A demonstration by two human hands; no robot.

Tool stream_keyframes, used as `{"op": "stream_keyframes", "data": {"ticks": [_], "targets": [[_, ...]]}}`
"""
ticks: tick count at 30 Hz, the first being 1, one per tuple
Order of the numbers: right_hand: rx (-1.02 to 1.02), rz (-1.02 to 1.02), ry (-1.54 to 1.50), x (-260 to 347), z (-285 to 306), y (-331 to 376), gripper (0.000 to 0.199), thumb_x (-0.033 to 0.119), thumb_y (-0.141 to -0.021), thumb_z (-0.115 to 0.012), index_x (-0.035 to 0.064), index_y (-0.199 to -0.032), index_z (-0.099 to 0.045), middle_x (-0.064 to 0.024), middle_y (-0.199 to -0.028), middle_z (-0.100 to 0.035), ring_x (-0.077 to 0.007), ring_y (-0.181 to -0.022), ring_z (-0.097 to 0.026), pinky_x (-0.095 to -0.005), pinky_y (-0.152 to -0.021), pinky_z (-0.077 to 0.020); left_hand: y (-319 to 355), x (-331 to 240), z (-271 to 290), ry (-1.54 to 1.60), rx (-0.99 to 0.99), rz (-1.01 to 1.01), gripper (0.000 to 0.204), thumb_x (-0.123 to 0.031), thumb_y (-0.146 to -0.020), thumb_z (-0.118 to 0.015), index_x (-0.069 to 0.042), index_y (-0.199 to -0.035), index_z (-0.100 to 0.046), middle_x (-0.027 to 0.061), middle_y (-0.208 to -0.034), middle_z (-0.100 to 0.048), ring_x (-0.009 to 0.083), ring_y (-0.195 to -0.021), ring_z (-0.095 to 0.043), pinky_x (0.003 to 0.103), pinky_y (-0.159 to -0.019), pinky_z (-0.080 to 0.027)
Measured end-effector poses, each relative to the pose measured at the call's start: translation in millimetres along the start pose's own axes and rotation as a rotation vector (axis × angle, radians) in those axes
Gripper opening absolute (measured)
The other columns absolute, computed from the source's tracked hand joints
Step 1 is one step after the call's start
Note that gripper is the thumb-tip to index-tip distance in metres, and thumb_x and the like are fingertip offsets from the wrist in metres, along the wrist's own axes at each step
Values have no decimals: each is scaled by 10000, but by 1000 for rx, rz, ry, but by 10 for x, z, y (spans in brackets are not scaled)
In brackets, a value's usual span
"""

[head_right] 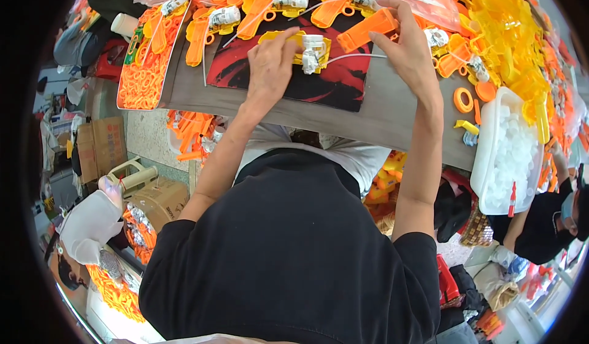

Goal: Manually assemble plastic components of toy guns at a factory workstation.

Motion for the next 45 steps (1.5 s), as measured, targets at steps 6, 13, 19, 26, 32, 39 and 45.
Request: {"op": "stream_keyframes", "data": {"ticks": [6,13,19,26,32,39,45], "targets": [[-128,-104,-141,-231,-15,34,334,28,-940,-646,21,-1272,-604,-9,-1076,-676,-90,-920,-620,-235,-799,-498,-41,-343,30,165,21,-82,592,-317,-780,-807,-101,-1296,-610,18,-991,-705,242,-1027,-587,410,-961,-348],[-124,402,265,604,-559,126,309,-21,-823,-664,98,-1107,-698,-6,-1022,-701,-172,-921,-659,-302,-780,-527,215,-141,383,742,0,315,517,-374,-954,-687,-60,-1342,-551,84,-1171,-628,185,-964,-630,354,-901,-474],[242,865,397,807,-1242,678,426,72,-765,-657,119,-1189,-655,-62,-1260,-600,-245,-1088,-607,-406,-907,-498,329,172,511,1317,147,737,581,-297,-997,-659,-47,-1463,-418,162,-1350,-535,209,-1055,-641,299,-838,-534],[-147,83,332,200,-829,671,396,139,-889,-748,30,-1254,-639,-182,-1363,-550,-335,-1170,-601,-386,-982,-488,383,36,460,859,130,442,579,-69,-894,-712,-89,-1429,-491,167,-1243,-526,287,-1049,-673,402,-850,-570],[-29,-28,56,375,-830,520,413,109,-859,-759,28,-1242,-628,-126,-1133,-669,-296,-1007,-668,-359,-889,-520,387,-113,456,76,74,92,471,-88,-861,-714,-96,-1322,-615,155,-1153,-570,348,-950,-651,420,-809,-553],[251,463,575,400,-1032,318,453,112,-819,-771,89,-1243,-614,-92,-1151,-641,-281,-1093,-552,-409,-941,-410,350,128,485,131,47,55,429,-157,-837,-753,-99,-1252,-663,97,-1034,-647,311,-961,-648,411,-816,-530],[113,29,-36,198,-1038,181,244,185,-967,-639,32,-1153,-681,-118,-1131,-643,-265,-982,-583,-367,-772,-499,526,-109,270,-130,-145,71,310,-227,-800,-771,-126,-1086,-709,23,-1038,-685,266,-1151,-525,430,-984,-384]]}}
Point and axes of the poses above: each hand's wrist, its own y-axis away from the middle knuckle, its own z-axis out of the back of the hand, x = y × z, the point moved 3 cm from there along -y, towards the middle knuckle
